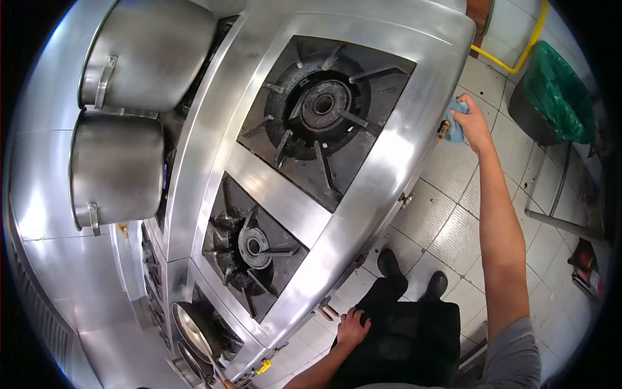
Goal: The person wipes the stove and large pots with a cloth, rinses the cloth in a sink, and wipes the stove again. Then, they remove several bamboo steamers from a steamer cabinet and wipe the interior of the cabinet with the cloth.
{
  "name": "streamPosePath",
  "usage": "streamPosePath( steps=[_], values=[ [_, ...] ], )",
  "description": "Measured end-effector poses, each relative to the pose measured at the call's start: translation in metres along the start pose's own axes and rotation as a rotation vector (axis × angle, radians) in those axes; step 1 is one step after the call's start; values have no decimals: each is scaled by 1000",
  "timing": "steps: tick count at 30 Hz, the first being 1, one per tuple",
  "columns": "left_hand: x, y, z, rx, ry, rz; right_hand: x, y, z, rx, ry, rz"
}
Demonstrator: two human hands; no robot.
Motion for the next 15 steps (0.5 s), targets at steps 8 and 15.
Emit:
streamPosePath(
  steps=[8,15],
  values=[
    [-1,8,2,-7,-24,27,-65,91,-84,-164,94,-370],
    [-3,21,-4,56,49,26,-171,135,-84,-132,-221,154]
  ],
)
Point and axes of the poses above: each hand's wrist, its own x-axis towards the middle knuckle, its own y-axis out of the palm, z = x × y, the point moved 5 cm from there along x, towards the middle knuckle, and after that the axes turned 12 degrees about -x, right-handed, at the moved point
